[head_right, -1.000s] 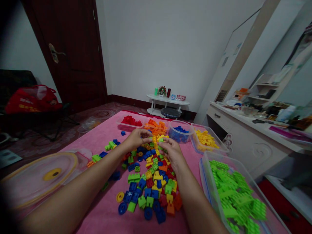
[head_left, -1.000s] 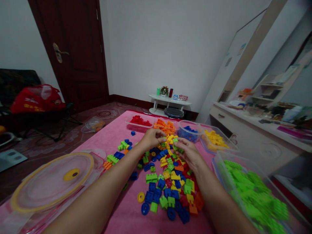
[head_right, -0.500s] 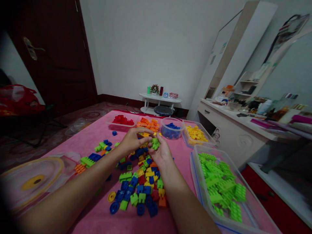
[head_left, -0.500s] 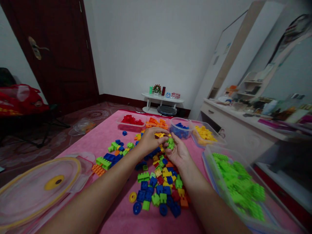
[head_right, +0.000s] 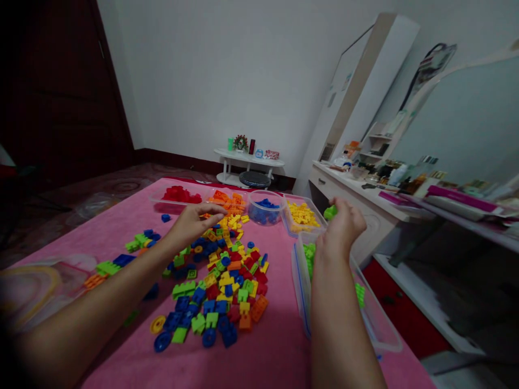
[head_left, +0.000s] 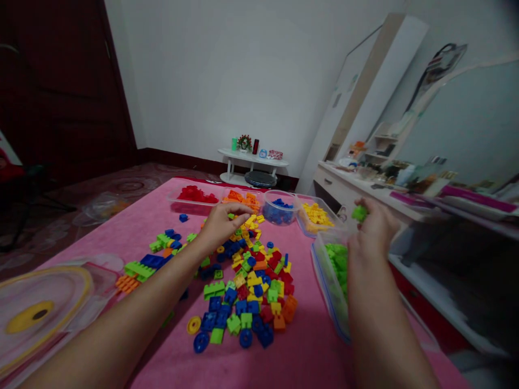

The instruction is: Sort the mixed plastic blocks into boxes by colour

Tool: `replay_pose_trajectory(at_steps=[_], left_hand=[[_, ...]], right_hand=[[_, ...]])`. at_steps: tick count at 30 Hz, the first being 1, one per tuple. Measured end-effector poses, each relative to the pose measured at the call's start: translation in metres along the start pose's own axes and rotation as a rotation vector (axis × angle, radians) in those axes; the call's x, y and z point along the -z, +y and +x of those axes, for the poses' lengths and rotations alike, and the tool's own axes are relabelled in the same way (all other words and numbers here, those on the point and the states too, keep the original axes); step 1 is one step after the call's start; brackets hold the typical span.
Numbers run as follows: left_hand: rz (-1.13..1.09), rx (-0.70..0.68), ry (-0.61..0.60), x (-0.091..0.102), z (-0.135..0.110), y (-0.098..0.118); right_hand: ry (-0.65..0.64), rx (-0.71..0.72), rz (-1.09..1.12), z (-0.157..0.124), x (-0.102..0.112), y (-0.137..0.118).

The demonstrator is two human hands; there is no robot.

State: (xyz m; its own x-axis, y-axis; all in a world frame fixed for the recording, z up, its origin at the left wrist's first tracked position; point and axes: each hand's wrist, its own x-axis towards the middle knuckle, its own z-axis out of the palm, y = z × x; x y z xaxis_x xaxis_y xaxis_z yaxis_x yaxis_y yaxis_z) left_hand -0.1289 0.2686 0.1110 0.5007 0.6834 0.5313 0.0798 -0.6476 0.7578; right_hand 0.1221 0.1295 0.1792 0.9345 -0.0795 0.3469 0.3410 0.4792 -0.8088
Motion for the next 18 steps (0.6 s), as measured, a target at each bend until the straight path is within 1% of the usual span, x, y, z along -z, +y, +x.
replay_pose_trajectory(at_steps=[4,6,7,9,14,18], left_hand=[[0.008,0.011,0.014,0.0,0.001,-0.003],[0.013,0.013,0.009,0.001,0.002,-0.004],[0.016,0.011,0.004,0.001,0.002,-0.005],[0.029,0.009,-0.008,0.002,0.002,-0.006],[0.076,0.022,-0.034,0.004,0.002,-0.011],[0.084,0.005,-0.033,0.004,0.004,-0.014]], right_hand=[[0.074,0.231,-0.005,0.005,0.002,-0.004],[0.067,0.309,-0.011,0.0,-0.001,-0.007],[0.051,0.324,-0.005,-0.004,-0.002,-0.009],[-0.004,0.301,0.013,-0.014,-0.006,-0.012],[-0.197,0.121,-0.03,-0.032,-0.009,-0.017],[-0.279,0.108,-0.068,-0.034,-0.008,-0.022]])
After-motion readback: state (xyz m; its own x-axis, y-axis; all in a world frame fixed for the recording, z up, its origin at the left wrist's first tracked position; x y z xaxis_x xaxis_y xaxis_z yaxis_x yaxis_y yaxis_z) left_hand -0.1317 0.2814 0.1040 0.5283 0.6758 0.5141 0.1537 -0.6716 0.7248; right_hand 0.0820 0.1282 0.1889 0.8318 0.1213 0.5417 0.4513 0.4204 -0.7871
